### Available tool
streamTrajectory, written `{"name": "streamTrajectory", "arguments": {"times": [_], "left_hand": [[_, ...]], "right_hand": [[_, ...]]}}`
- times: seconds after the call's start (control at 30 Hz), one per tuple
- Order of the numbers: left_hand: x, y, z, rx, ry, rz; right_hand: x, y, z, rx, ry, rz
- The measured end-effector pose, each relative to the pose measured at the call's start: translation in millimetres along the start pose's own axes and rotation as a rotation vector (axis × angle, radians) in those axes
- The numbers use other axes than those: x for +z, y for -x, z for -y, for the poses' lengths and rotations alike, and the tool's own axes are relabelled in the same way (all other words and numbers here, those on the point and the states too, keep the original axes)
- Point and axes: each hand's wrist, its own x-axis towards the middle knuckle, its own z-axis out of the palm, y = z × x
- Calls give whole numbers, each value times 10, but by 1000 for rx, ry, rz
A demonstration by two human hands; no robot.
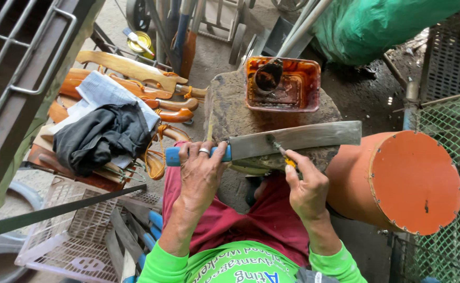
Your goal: The person applies a dark liquid to a large knife blade using a small brush. They repeatedly dip the brush into a container and spread the liquid along the blade's surface.
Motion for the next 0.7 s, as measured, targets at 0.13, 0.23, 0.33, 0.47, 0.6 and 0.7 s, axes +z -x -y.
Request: {"name": "streamTrajectory", "arguments": {"times": [0.13,0.23,0.33,0.47,0.6,0.7], "left_hand": [[10,-36,-5,8,-10,-8],[6,-27,-3,2,-11,-29],[26,-24,15,1,-16,-42],[63,20,-10,-18,-15,-15],[51,-5,7,3,-57,-43],[30,-24,-5,-2,-26,-49]], "right_hand": [[172,124,92,-5,-94,136],[260,176,184,-106,-120,153],[47,178,14,-39,-47,62],[-324,252,-334,165,44,-22],[-357,395,-419,232,5,-63],[-324,468,-399,233,-18,-75]]}}
